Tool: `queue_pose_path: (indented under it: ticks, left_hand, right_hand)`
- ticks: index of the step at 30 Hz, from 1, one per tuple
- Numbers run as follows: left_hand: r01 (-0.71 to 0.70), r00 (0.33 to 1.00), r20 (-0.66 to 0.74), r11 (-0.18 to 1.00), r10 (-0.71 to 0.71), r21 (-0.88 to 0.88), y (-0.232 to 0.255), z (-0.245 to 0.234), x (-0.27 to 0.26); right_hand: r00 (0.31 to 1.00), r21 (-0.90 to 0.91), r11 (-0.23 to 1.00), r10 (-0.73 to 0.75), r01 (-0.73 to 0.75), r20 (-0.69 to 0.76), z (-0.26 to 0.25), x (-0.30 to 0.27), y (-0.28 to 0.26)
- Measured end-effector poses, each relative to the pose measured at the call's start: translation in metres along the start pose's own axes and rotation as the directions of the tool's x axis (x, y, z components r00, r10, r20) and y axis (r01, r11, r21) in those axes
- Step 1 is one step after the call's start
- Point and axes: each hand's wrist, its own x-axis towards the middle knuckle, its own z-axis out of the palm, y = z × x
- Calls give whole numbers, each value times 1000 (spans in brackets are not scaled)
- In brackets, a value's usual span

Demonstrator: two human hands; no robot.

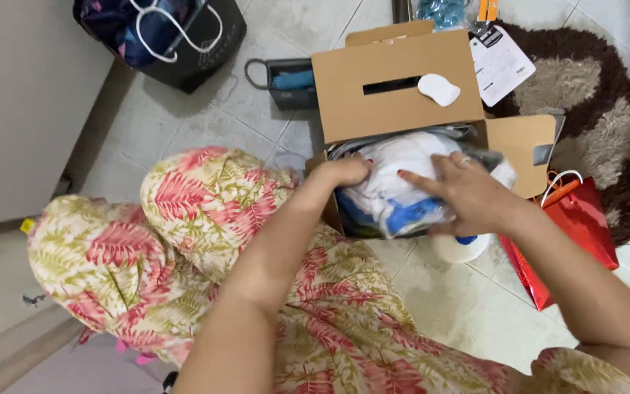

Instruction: The person sits on the floor and organizes various items. They place a white cord into a plastic container, put a grey cloth and a dark blue bag into a tote bag, and then sort through a black box containing small packaged items. Finally, they pack folded white and blue cloths into a clear bag and place it into a cardboard box.

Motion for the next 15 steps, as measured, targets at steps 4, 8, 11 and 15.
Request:
queue_pose_path:
  ticks: [4, 8, 11, 15]
  left_hand:
    - [128, 990, -45, 986, -133, -105, 6, -12, 8]
    - [140, 984, -91, 983, -151, -121, 26, -38, -20]
    - [126, 977, -158, 986, -143, -110, 81, -79, -86]
    - [-177, 970, -197, 970, 143, -169, 151, -115, -167]
  right_hand:
    - [971, 746, 657, -93, -106, 219, 38, 33, 56]
    - [999, 348, 937, 15, -24, 29, 17, 69, 26]
    - [1000, 327, 945, 2, -1, -2, 44, 79, 26]
    - [988, 445, 890, 40, -103, 148, 45, 90, 31]
